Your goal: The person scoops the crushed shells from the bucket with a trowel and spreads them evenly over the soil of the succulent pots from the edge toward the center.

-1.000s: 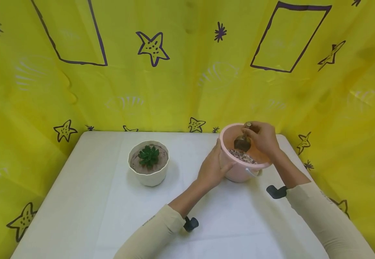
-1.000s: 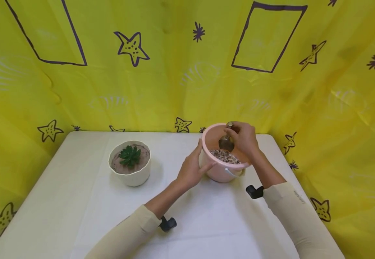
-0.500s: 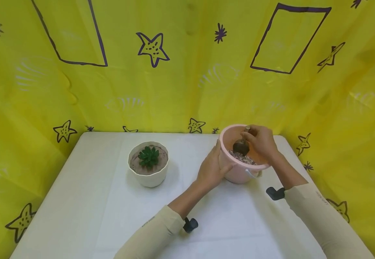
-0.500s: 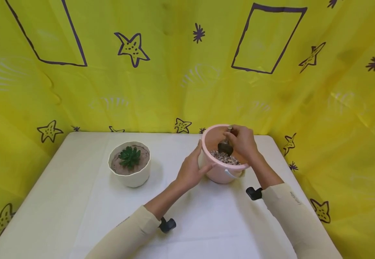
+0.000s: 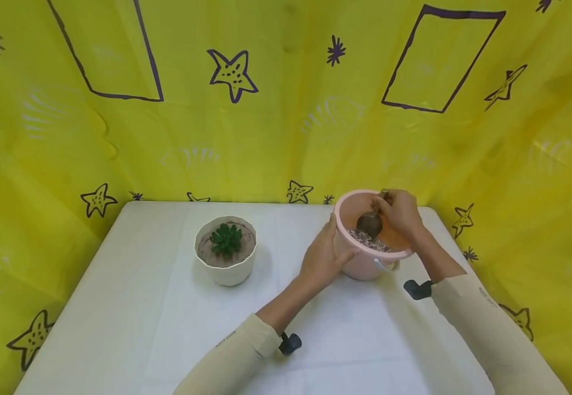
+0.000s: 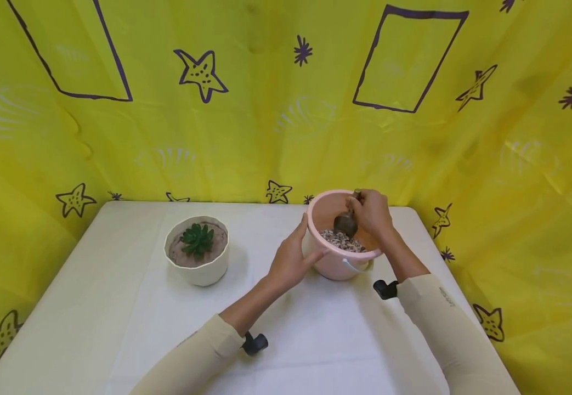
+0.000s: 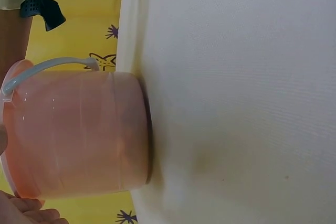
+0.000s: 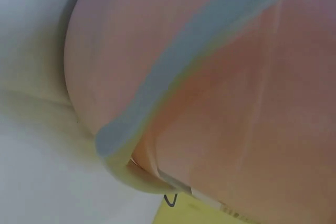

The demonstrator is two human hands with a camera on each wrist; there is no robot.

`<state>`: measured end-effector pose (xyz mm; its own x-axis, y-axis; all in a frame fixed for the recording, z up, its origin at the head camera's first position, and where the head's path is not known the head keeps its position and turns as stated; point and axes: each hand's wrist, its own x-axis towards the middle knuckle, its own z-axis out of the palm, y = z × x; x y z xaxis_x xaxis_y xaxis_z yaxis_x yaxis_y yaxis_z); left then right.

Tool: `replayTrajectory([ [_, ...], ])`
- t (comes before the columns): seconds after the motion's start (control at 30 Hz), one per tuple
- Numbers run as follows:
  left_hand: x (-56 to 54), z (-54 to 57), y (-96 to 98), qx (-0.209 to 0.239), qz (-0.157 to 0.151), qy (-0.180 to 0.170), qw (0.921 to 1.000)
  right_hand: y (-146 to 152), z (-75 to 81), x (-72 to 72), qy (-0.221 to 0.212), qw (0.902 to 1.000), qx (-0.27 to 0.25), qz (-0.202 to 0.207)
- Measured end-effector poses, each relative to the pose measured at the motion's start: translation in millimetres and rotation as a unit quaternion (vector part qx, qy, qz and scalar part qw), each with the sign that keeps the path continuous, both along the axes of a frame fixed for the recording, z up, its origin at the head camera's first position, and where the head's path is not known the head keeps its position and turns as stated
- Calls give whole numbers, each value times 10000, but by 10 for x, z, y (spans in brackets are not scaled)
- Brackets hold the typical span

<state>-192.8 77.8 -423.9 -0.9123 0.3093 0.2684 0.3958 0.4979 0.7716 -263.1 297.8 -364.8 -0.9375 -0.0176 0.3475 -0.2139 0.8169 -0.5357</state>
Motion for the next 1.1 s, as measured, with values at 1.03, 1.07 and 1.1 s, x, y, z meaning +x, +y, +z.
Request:
replayTrajectory([
  [1.03,8,36,8,-279,107,62,9995,49,18,-2,-1009,9886,-981,-543],
  [1.07,9,38,6,-263,104,56,9996,47,22,3,-1045,9876,-1033,-545],
  [1.1,9,39,5,-253,112,36,9996,45,25,7,-1080,9868,-1077,-546],
])
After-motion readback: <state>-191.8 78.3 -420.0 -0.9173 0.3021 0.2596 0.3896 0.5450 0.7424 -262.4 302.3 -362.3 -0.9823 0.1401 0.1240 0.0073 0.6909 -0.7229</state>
